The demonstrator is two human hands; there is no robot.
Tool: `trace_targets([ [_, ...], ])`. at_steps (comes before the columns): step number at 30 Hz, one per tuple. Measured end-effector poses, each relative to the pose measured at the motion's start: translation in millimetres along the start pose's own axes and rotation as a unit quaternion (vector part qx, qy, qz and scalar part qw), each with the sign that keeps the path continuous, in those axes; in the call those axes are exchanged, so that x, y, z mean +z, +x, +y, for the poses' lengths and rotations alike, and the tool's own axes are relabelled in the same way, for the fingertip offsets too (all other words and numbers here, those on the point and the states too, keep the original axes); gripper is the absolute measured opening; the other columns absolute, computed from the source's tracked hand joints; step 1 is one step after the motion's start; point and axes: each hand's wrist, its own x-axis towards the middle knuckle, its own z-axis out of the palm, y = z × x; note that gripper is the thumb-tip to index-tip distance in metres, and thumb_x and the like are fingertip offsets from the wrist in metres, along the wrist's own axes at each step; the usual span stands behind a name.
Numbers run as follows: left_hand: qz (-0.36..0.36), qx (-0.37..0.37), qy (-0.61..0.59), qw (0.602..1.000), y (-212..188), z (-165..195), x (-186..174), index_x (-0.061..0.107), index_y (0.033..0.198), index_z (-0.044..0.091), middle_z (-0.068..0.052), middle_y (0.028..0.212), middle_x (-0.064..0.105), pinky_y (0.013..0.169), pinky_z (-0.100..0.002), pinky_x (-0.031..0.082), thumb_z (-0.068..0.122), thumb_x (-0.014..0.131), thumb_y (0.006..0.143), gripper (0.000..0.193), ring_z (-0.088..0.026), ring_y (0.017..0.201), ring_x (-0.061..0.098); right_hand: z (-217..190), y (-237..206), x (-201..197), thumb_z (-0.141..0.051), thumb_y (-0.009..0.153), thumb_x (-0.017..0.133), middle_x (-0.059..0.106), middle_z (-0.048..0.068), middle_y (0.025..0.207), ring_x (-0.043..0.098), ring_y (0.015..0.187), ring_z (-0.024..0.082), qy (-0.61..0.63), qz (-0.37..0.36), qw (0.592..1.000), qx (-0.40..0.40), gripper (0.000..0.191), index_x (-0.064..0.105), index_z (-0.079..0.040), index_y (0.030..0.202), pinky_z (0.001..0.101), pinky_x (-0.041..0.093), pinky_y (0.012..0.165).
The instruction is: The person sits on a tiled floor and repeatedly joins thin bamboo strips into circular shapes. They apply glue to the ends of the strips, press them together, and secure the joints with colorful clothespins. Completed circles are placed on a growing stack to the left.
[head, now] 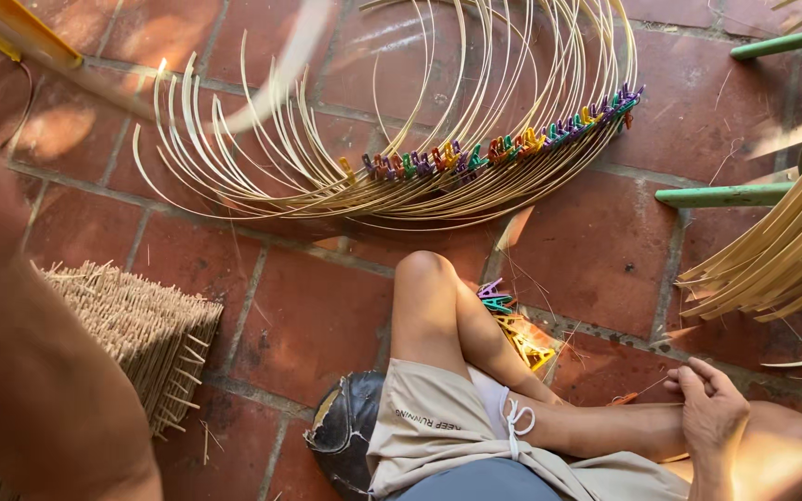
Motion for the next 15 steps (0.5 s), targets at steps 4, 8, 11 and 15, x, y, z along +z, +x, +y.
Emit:
trace_targets([
  [4,-0.005,0.174,0.289,0.941,47,-108,81,0.066,0.093,0.0,-0.013,0.087,0.064,0.072,-0.039,0.052,-0.003,0.068,0.096,0.004,-0.027,0.089,0.063,-3,3,7,-0.005,0.104,0.064,0.073,0.015,0.103,0.068,0.087,0.017,-0.04,-0.01,0.999,0.011,0.034,0.063,0.012,0.133,0.0271,0.055,0.078],
  [8,-0.07,0.23,0.304,0.922,22,-209,161,0.065,0.087,0.001,-0.012,0.083,0.06,0.07,-0.04,0.048,-0.003,0.067,0.097,0.012,-0.028,0.089,0.059,-6,-4,18,-0.015,0.101,0.071,0.075,0.015,0.097,0.069,0.087,0.021,-0.205,0.008,0.979,0.003,0.036,0.07,0.003,0.132,0.0331,0.055,0.081],
  [11,-0.129,0.259,0.276,0.917,-20,-251,193,0.065,0.085,0.0,-0.014,0.09,0.066,0.078,-0.045,0.05,0.0,0.068,0.092,0.008,-0.033,0.092,0.06,-8,-13,29,-0.02,0.099,0.071,0.075,0.017,0.099,0.072,0.091,0.024,-0.288,0.016,0.956,-0.046,0.035,0.072,-0.002,0.13,0.0358,0.055,0.085],
  [15,-0.261,0.253,0.277,0.889,-70,-273,217,0.068,0.087,0.005,-0.012,0.075,0.061,0.078,-0.044,0.051,0.005,0.066,0.088,0.002,-0.033,0.081,0.063,-13,-17,38,-0.022,0.092,0.068,0.074,0.02,0.109,0.073,0.096,0.031,-0.296,0.046,0.953,-0.037,0.034,0.072,-0.004,0.121,0.0399,0.056,0.086],
])
